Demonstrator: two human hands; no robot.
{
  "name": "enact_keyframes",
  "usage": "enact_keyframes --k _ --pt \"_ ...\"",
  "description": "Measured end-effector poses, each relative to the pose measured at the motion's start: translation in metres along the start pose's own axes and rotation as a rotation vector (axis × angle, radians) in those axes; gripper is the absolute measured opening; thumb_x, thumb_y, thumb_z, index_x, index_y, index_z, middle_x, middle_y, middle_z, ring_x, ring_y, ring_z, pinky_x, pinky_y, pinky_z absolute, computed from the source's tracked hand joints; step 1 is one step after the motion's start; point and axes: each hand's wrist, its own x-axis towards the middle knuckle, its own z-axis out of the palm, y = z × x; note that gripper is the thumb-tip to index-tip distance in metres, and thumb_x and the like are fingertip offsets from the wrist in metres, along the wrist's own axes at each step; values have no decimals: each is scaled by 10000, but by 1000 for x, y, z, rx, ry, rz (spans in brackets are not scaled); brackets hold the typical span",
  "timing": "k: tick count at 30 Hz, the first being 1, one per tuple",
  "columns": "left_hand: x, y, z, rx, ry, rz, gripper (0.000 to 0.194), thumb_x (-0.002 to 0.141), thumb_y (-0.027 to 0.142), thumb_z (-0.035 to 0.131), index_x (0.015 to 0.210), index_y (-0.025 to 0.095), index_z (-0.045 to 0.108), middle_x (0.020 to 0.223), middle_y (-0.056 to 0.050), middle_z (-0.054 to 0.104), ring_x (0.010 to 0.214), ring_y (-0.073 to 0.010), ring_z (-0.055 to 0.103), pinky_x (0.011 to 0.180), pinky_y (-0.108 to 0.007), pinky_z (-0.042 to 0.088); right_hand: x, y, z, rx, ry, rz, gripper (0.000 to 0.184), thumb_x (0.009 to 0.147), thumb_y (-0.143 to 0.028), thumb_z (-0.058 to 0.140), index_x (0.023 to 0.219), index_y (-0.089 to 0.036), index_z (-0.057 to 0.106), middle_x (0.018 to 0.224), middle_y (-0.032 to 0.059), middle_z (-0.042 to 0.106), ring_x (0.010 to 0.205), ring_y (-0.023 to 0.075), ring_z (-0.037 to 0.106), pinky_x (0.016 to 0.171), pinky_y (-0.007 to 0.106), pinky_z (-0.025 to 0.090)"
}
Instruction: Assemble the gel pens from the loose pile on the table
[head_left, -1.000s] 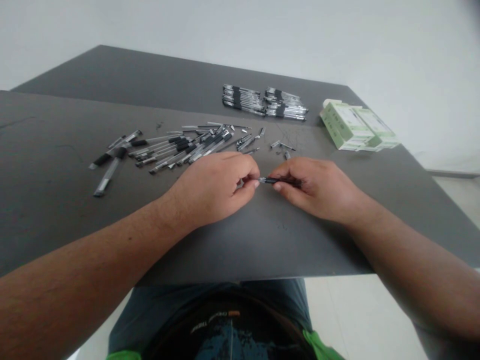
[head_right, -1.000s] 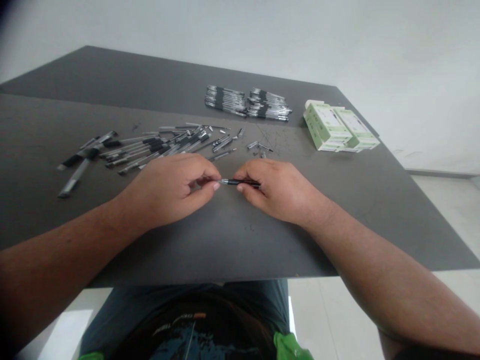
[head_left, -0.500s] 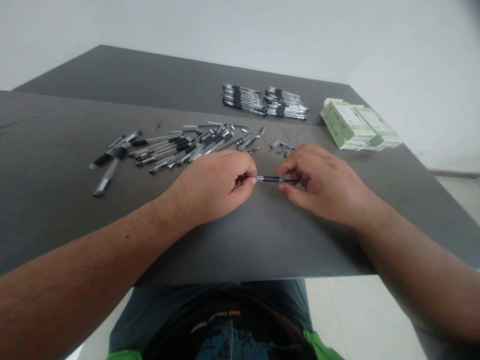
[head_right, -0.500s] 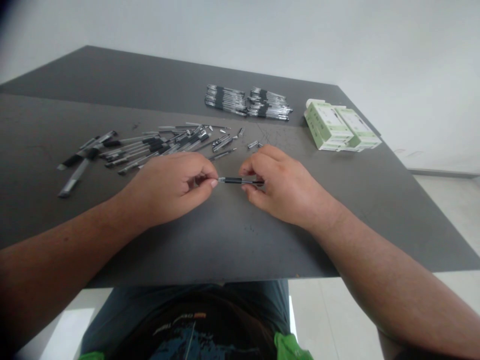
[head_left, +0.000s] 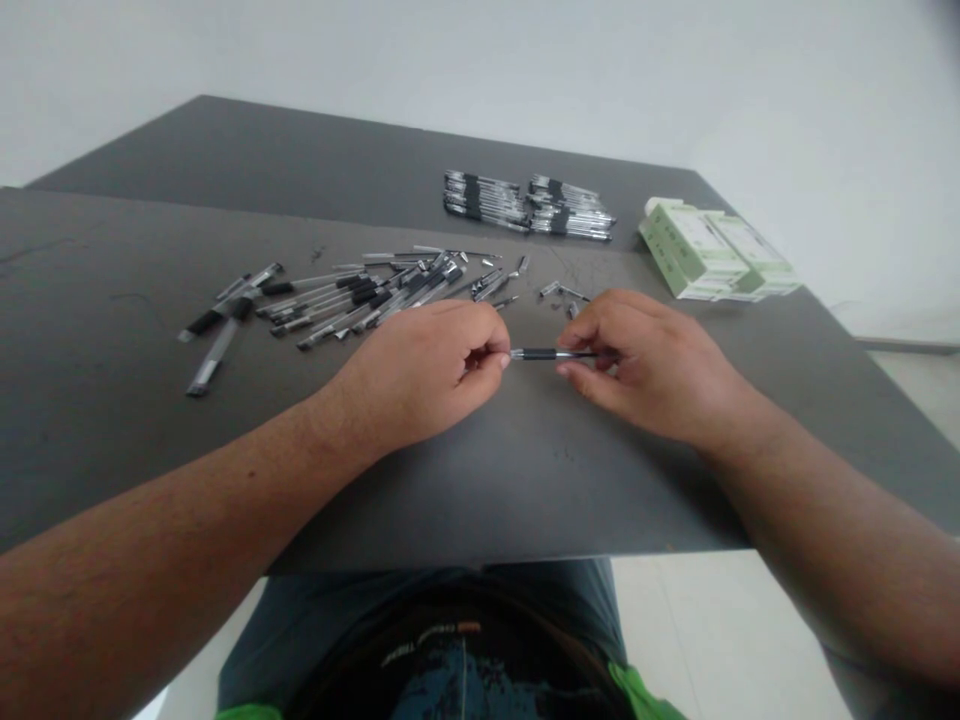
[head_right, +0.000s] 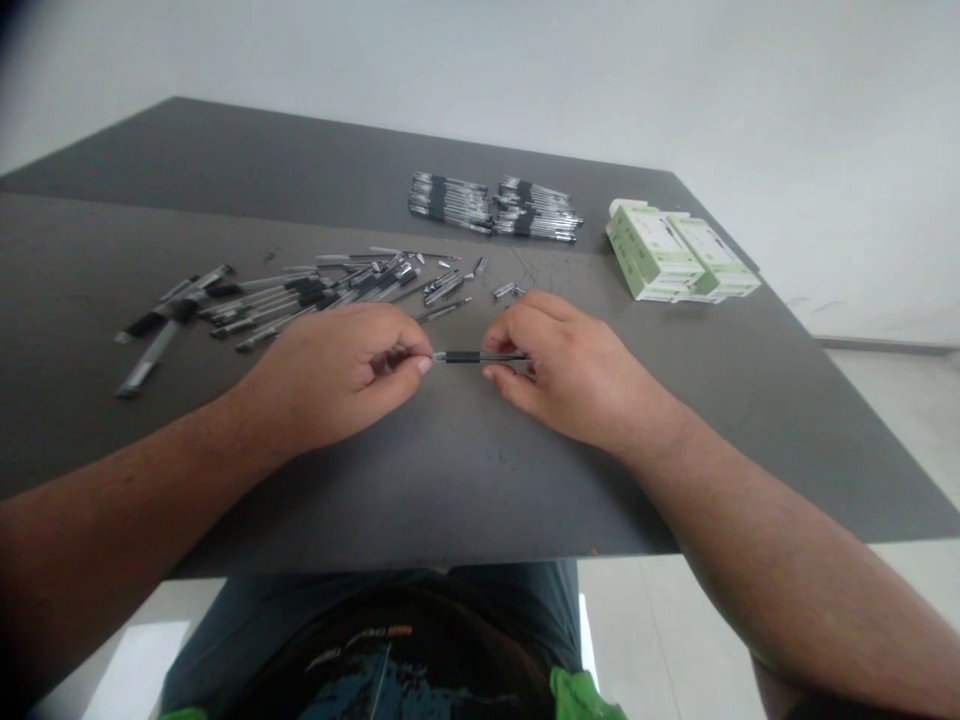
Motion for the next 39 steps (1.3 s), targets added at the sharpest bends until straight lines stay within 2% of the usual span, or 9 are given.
enact_keyframes --k 5,11,16,21,25,30,32,35,39 --pt "1 1 -2 15 -3 -22 120 953 208 624 948 216 744 848 -11 750 822 -195 702 772 -323 503 1 -2 -1 6 -62 -5 108 1079 -268 633 1065 -231 734 961 68 775 888 237 738 802 375 574" --pt "0 2 -3 -15 -5 -6 116 959 208 612 943 214 727 851 -15 756 789 -186 690 755 -321 511 1 -2 -1 25 -62 45 38 993 -235 717 1027 -243 702 937 39 756 835 222 721 740 350 548" --pt "-1 1 -3 -15 -3 -6 113 965 201 617 949 208 729 833 -12 746 754 -180 671 744 -316 509 1 -1 0 47 -90 -5 125 1096 -283 627 1071 -217 731 940 55 777 864 216 737 775 341 551" --pt "-1 1 -3 -19 -4 26 113 966 178 618 950 205 726 852 -10 749 760 -177 670 729 -311 495 1 -2 0 49 -51 48 49 1008 -262 726 1022 -226 694 915 30 763 798 193 711 717 316 534" --pt "-1 1 -3 -19 24 50 109 969 171 621 933 198 720 841 -7 740 753 -173 660 696 -311 466 1 -3 -1 80 -98 4 173 1123 -292 589 1040 -219 721 919 52 781 845 199 733 757 325 543" --pt "-2 1 -4 -32 8 39 112 965 164 618 931 197 720 836 -8 737 755 -174 663 679 -314 454 1 -3 0 98 -67 57 70 973 -225 740 1027 -227 695 912 32 757 829 194 730 713 305 541" --pt "-2 1 -4 -34 5 33 114 963 161 619 931 200 721 837 -8 739 762 -175 667 687 -315 457 1 -3 0 97 -73 35 11 1010 -215 698 1014 -224 701 908 36 759 824 190 728 717 306 539" --pt "-2 0 -3 -32 6 28 104 961 161 629 934 202 721 835 -6 737 772 -177 670 694 -317 456 1 -2 1 107 -87 -2 135 1105 -256 602 1060 -219 724 935 56 787 853 198 744 763 324 553" --pt "-3 0 -4 -41 5 31 111 965 162 623 935 198 724 835 -7 733 770 -177 667 698 -318 457 1 -2 1 99 -58 64 65 1006 -259 733 1049 -226 698 922 34 771 811 193 728 713 310 541"
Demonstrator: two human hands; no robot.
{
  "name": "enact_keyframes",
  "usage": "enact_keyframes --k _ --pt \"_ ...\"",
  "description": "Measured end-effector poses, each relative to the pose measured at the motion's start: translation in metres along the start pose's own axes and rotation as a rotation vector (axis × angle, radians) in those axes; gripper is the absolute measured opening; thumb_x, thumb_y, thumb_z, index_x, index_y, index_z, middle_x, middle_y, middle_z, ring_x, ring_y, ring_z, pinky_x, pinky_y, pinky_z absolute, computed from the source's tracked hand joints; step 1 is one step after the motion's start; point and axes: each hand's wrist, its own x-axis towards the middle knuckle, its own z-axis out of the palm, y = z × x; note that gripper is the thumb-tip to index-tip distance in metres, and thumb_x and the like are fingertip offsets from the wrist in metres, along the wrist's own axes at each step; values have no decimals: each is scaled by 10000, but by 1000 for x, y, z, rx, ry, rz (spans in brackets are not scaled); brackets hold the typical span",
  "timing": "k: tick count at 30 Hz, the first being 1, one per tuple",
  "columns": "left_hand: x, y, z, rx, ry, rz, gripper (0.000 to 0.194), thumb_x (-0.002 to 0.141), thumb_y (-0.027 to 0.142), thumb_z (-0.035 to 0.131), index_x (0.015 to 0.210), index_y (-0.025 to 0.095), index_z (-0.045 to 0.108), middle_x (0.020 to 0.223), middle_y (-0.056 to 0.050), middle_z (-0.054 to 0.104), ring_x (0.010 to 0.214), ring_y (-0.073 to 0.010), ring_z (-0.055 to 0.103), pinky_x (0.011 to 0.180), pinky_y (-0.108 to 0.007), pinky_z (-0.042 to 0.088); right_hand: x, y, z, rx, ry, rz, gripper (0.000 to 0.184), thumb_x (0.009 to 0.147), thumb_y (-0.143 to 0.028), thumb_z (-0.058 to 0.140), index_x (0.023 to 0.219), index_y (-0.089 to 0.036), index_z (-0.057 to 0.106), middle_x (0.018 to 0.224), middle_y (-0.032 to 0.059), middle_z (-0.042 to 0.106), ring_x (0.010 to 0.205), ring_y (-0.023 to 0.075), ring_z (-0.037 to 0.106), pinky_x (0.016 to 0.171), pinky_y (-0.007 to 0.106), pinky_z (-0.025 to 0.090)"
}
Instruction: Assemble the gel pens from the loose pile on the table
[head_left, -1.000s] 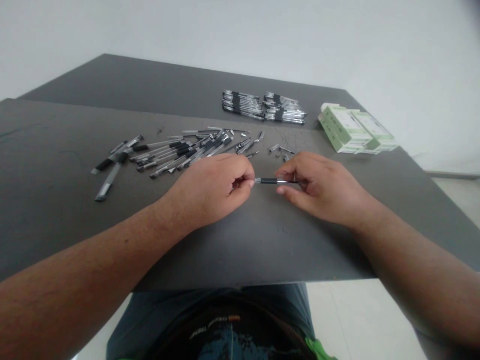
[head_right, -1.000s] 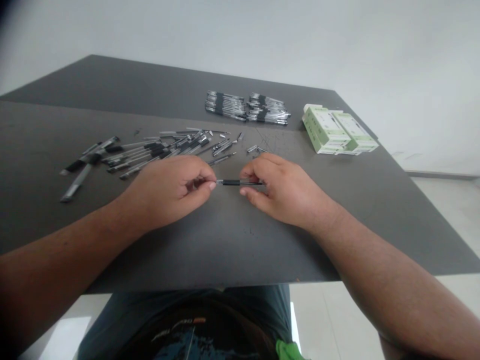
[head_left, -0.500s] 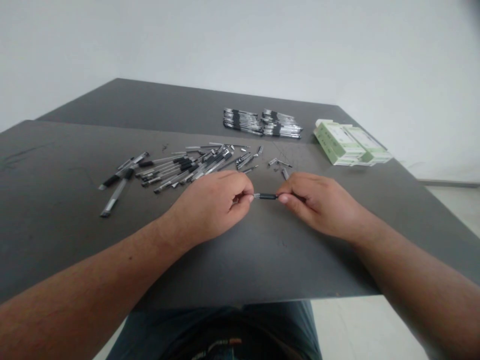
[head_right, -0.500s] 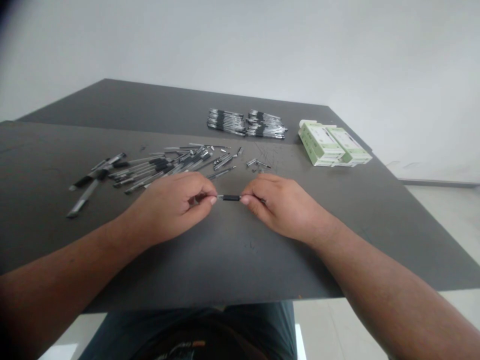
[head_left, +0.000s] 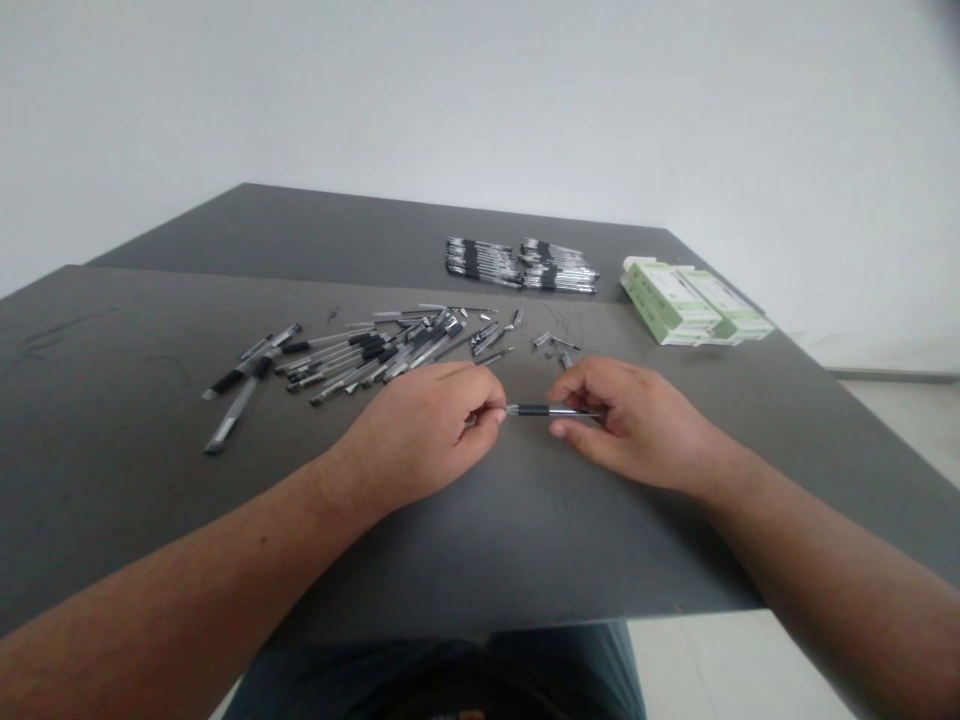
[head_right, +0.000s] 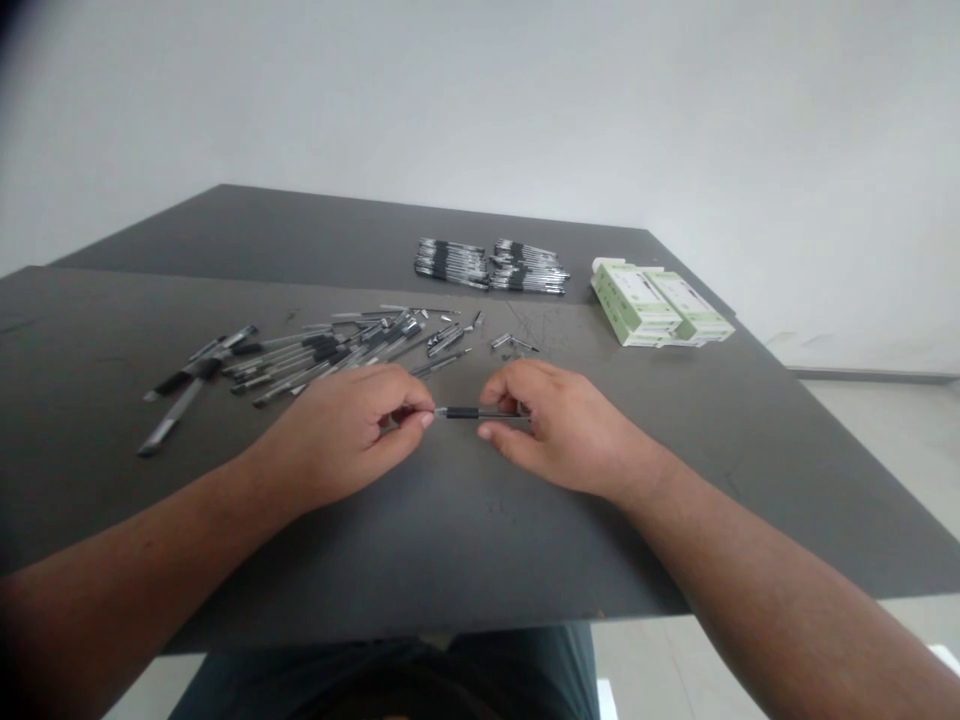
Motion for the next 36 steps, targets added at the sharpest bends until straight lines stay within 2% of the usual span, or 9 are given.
enact_keyframes --k 2,5,10,15,20,25,29,34,36 --pt "0 0 0 -2 3 0 111 965 164 623 930 198 724 833 -5 732 764 -175 663 693 -316 454 0 0 0 -12 -7 -1 30 1017 -248 716 1013 -227 695 902 27 764 799 188 723 712 306 536" --pt "0 0 -1 3 -4 -2 108 967 166 626 934 199 723 841 -7 736 767 -175 664 690 -314 452 0 -1 0 2 -51 -40 149 1110 -263 602 1039 -216 724 924 43 785 850 190 748 771 312 550" --pt "0 0 -1 6 -14 2 115 967 158 622 938 200 725 839 -9 740 761 -176 667 695 -315 461 0 -1 0 16 -32 51 65 1001 -245 726 1054 -225 696 898 20 779 785 181 732 700 295 533" --pt "0 0 -1 11 -11 3 116 970 158 617 948 210 719 849 -10 752 778 -182 683 710 -317 482 1 -2 0 24 -73 -6 161 1106 -283 596 1035 -222 727 917 47 796 832 194 752 752 316 553" --pt "-1 0 0 16 -16 3 114 970 154 624 948 209 721 855 -7 752 771 -179 680 705 -315 482 0 -3 0 20 -37 43 65 974 -223 726 1032 -231 697 884 15 780 758 174 726 670 286 525" --pt "0 0 -1 13 -10 11 109 976 159 624 947 203 720 860 -9 751 768 -178 678 698 -317 476 0 -3 0 27 -80 -29 142 1099 -255 601 1053 -219 730 930 42 800 844 188 763 758 307 557" --pt "0 1 -1 17 -19 12 111 979 158 624 952 204 721 872 -10 755 771 -180 680 710 -321 486 0 -3 0 34 -60 39 42 1017 -253 712 1045 -223 704 901 21 785 784 176 741 695 288 533" --pt "-1 -1 0 14 -22 5 107 979 161 630 949 208 721 868 -10 756 776 -182 678 712 -319 482 0 -2 0 35 -109 -10 171 1116 -281 583 1049 -213 725 914 41 790 828 183 750 755 301 544" --pt "-1 -1 1 13 -21 12 107 979 161 630 949 202 724 858 -9 745 770 -180 671 709 -317 474 0 -2 1 57 -89 23 97 1078 -276 642 1090 -211 713 925 32 794 817 177 750 734 289 536"
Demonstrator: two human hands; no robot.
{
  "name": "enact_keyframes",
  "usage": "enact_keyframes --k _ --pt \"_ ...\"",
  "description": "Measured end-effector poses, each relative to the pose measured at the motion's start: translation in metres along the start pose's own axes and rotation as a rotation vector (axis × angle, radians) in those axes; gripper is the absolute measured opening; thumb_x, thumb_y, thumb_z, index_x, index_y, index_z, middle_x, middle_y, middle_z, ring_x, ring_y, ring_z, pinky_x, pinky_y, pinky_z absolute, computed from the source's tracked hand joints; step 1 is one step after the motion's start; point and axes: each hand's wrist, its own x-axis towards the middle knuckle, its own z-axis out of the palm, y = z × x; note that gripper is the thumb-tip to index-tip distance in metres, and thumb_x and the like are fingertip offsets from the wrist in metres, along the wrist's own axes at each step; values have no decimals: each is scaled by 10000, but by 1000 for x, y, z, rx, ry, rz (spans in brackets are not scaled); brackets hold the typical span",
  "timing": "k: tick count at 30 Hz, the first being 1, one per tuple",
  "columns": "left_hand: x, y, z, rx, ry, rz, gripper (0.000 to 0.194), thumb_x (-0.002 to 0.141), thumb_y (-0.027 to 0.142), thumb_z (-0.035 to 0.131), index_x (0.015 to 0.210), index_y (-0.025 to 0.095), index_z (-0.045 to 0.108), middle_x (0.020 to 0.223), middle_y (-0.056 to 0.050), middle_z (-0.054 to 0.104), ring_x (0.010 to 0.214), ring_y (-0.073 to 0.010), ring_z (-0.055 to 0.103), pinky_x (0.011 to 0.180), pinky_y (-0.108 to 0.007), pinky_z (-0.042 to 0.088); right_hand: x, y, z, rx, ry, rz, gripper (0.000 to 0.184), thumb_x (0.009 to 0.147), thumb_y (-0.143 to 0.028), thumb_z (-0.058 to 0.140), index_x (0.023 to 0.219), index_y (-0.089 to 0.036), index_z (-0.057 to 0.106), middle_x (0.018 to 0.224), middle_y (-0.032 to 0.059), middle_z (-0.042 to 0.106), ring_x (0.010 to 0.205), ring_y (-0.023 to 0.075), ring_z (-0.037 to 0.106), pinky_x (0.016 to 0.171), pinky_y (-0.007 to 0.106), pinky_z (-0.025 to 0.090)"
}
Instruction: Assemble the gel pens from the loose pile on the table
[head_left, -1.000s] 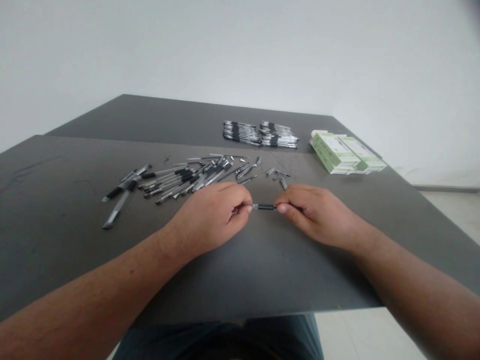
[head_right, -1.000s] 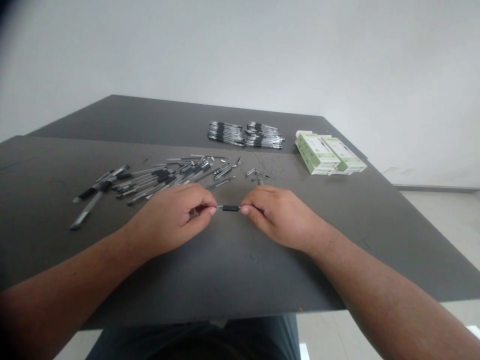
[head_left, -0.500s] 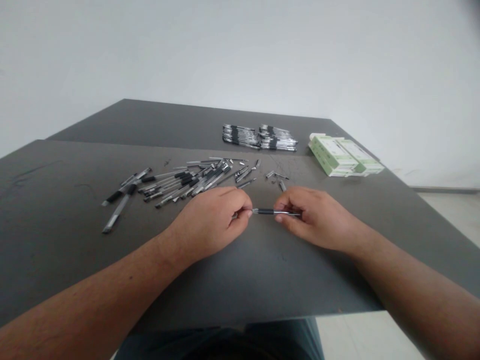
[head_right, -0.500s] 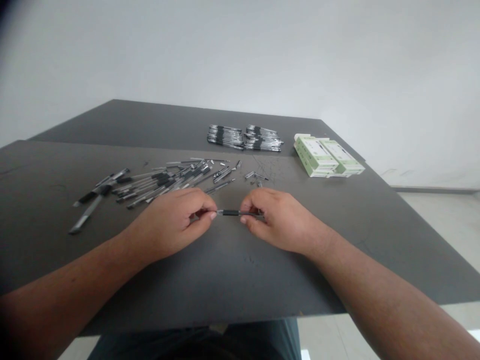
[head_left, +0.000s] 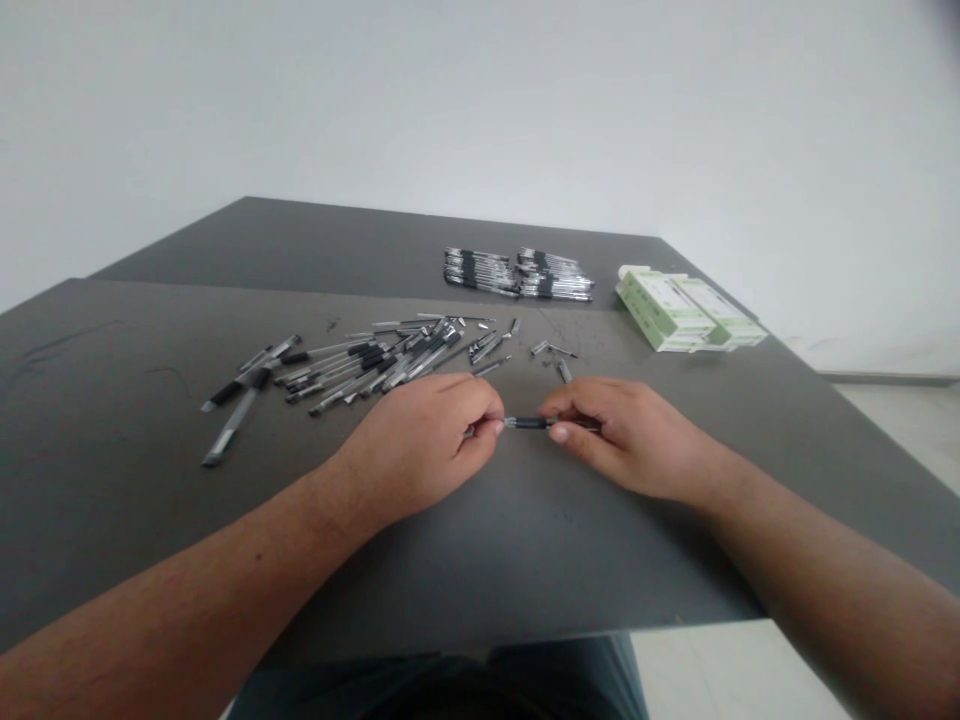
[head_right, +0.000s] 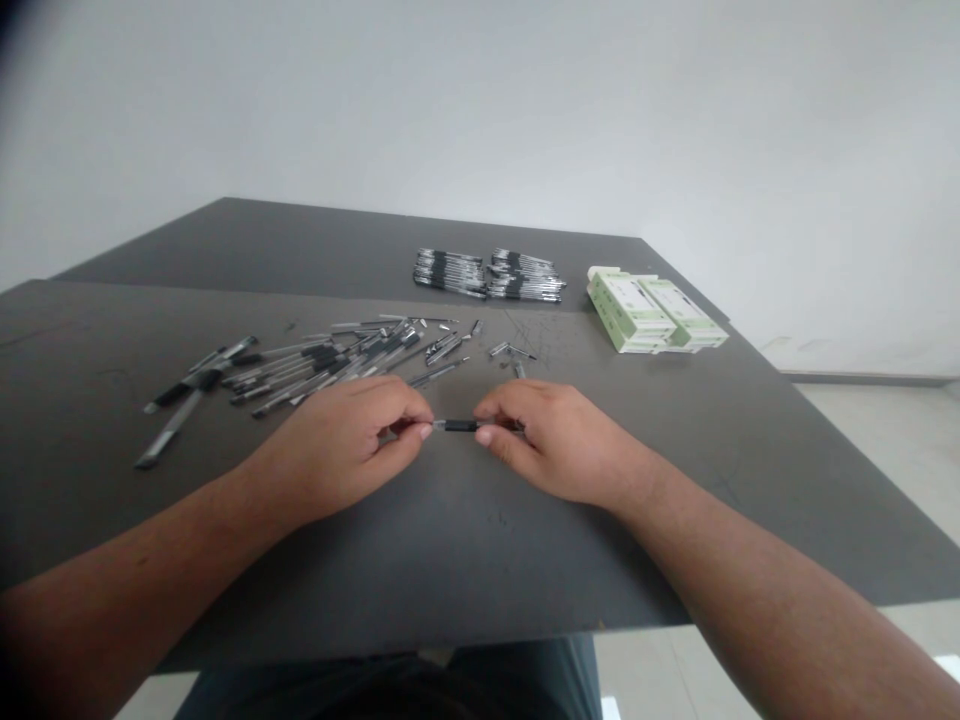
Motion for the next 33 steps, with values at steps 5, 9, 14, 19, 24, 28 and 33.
enact_keyframes --k 5,9,14,19,24,28,33 --pt "-1 -1 1 -9 -6 1 114 988 161 627 957 200 729 878 -5 747 791 -177 671 732 -313 470 0 0 1 -26 -8 3 111 1074 -264 625 1002 -220 697 855 14 760 757 165 718 696 279 507" --pt "-1 -1 0 -14 -8 4 110 987 161 632 954 198 730 866 -4 741 785 -177 668 731 -313 464 0 1 2 9 -11 -2 145 1107 -303 601 1084 -214 713 941 36 796 840 180 753 751 290 533" --pt "-1 -1 0 -21 -2 8 110 986 159 633 957 198 732 869 -3 744 790 -176 672 733 -313 461 -1 2 2 -29 -13 -8 120 1083 -284 636 1017 -215 708 874 20 765 782 173 729 716 286 515" --pt "-1 -1 0 -12 -2 13 113 989 161 629 952 195 730 868 -7 744 785 -177 671 737 -315 464 0 3 3 14 -14 1 134 1094 -305 632 1110 -205 720 938 27 796 820 169 752 745 274 529" --pt "-1 0 0 -2 -2 12 114 991 166 632 950 195 734 871 -4 746 781 -173 667 730 -314 458 0 2 3 -40 -24 -24 165 1105 -290 605 999 -215 706 850 10 757 766 166 722 711 274 504" --pt "0 1 -1 -2 -4 21 125 992 161 624 943 186 737 863 -5 740 764 -168 656 714 -313 455 0 1 3 2 -20 -8 124 1093 -297 627 1072 -212 714 909 20 788 799 168 744 733 273 525" --pt "1 2 -2 -1 -2 29 125 986 156 627 933 182 737 859 -7 739 767 -169 658 714 -314 455 -1 3 2 -28 -6 -14 76 1052 -247 658 1002 -217 707 849 5 757 753 160 720 698 267 510"
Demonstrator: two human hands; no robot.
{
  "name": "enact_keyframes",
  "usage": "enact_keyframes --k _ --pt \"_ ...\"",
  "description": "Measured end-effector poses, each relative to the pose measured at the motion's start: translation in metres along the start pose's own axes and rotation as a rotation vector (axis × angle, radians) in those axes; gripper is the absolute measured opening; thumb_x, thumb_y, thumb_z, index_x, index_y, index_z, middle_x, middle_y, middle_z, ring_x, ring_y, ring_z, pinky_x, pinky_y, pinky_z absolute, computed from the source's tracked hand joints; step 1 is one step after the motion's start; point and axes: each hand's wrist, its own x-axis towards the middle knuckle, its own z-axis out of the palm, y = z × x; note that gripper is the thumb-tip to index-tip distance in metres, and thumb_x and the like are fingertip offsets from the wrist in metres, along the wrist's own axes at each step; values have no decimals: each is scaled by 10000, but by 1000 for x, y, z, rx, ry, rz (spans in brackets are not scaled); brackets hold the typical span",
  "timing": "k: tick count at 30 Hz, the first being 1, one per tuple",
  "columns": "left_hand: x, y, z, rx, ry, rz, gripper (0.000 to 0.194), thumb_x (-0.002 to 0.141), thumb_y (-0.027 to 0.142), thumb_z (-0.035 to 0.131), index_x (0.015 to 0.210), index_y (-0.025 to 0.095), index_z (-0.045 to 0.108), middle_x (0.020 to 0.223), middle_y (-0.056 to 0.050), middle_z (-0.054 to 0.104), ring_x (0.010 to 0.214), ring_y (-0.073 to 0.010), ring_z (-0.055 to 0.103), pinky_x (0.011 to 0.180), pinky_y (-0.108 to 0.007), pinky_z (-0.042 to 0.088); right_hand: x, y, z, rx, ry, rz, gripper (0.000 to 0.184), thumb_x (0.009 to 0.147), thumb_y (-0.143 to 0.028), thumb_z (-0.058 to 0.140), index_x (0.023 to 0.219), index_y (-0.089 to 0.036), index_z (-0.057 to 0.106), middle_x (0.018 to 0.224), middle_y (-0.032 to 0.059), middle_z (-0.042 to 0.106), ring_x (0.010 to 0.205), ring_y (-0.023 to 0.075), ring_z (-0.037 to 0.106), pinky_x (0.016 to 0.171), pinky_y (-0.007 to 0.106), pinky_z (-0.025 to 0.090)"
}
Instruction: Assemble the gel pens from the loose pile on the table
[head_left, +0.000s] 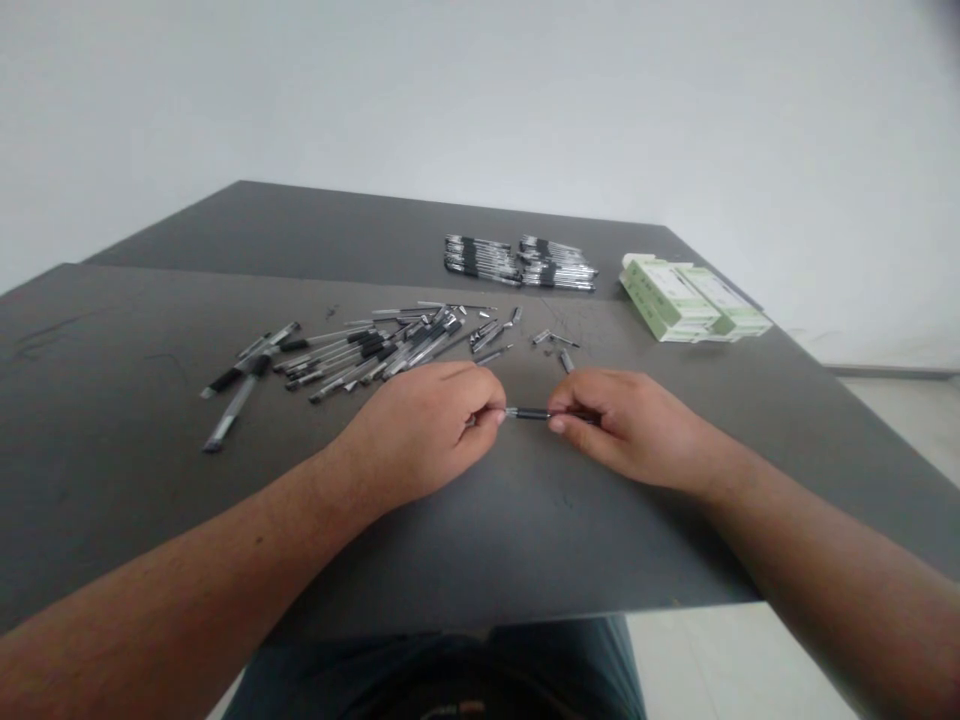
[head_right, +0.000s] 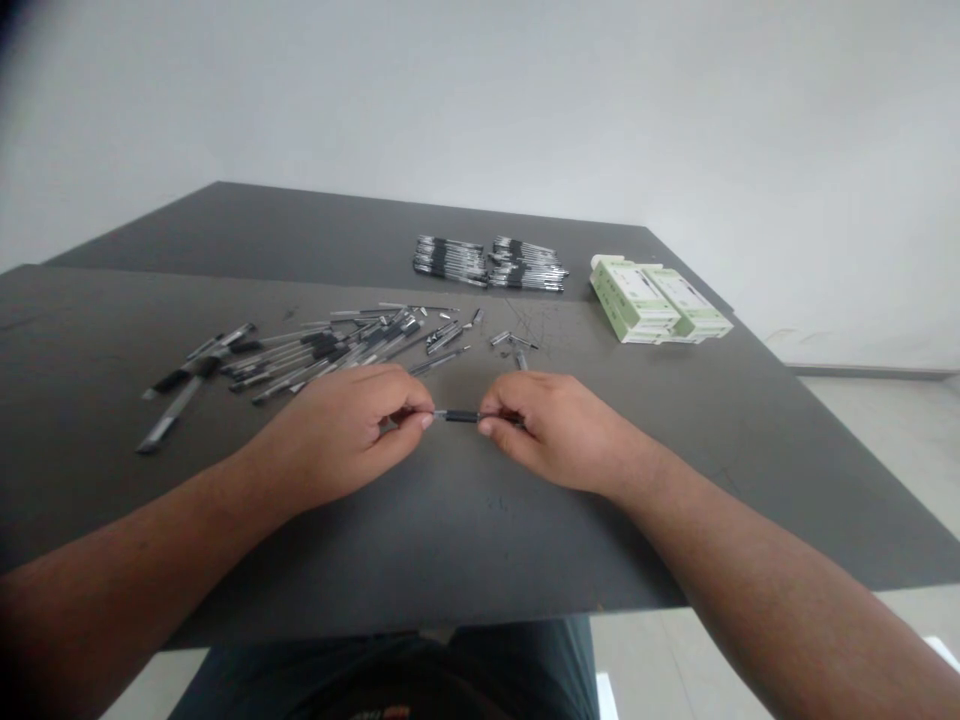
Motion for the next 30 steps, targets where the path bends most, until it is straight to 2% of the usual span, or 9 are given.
enact_keyframes --k 3,8,9,13,18,20,23,28,30 --pt "0 0 0 13 3 -1 126 986 160 628 927 184 736 847 -6 734 751 -169 649 699 -315 445 0 1 0 -2 -10 -44 194 1124 -288 568 1090 -206 740 943 42 797 852 184 756 775 292 538" --pt "0 -2 0 27 0 -2 124 991 176 626 951 185 743 871 -12 749 780 -177 666 713 -318 453 0 -1 -1 -3 39 49 56 992 -252 739 1025 -219 708 863 7 759 763 173 721 684 278 511" --pt "0 -2 0 27 -1 -4 125 989 175 625 950 185 742 876 -12 752 777 -176 666 715 -319 456 0 -1 -2 -13 34 35 35 1018 -251 708 999 -222 709 860 13 759 771 174 723 695 281 513" --pt "0 -1 1 28 -3 -12 129 984 170 618 941 192 738 869 -9 753 775 -178 667 728 -322 467 0 -1 -3 -17 3 -18 208 1126 -305 570 1043 -213 736 921 50 794 835 188 749 757 301 538" --pt "0 -1 0 31 -14 -11 127 991 180 613 954 197 733 866 -13 753 776 -182 671 730 -322 475 -1 -2 -4 3 18 74 89 999 -290 743 1049 -224 708 885 14 783 772 177 740 700 283 531" --pt "0 -1 0 28 -16 -8 128 988 176 610 953 199 731 882 -15 762 791 -184 679 738 -323 482 0 -2 -4 -14 -1 47 80 1048 -286 679 1004 -231 718 877 27 785 792 187 744 720 296 533" --pt "1 0 -1 24 -13 -11 129 988 179 609 942 202 727 878 -15 762 785 -184 678 742 -324 488 0 -2 -4 -16 -24 3 209 1122 -309 570 1048 -225 746 939 59 812 855 204 762 777 319 547" --pt "1 2 -2 25 -25 -14 143 999 187 597 950 194 732 870 -23 757 786 -190 676 754 -326 500 -1 -2 -4 -5 6 56 72 1013 -289 718 1037 -221 713 863 8 778 742 171 729 675 281 510" --pt "1 1 -2 26 -33 -16 146 1000 186 594 951 196 731 885 -27 764 796 -192 679 766 -328 505 -1 -2 -3 -25 -5 31 87 1047 -284 672 1008 -222 718 859 17 777 762 176 733 700 287 515"
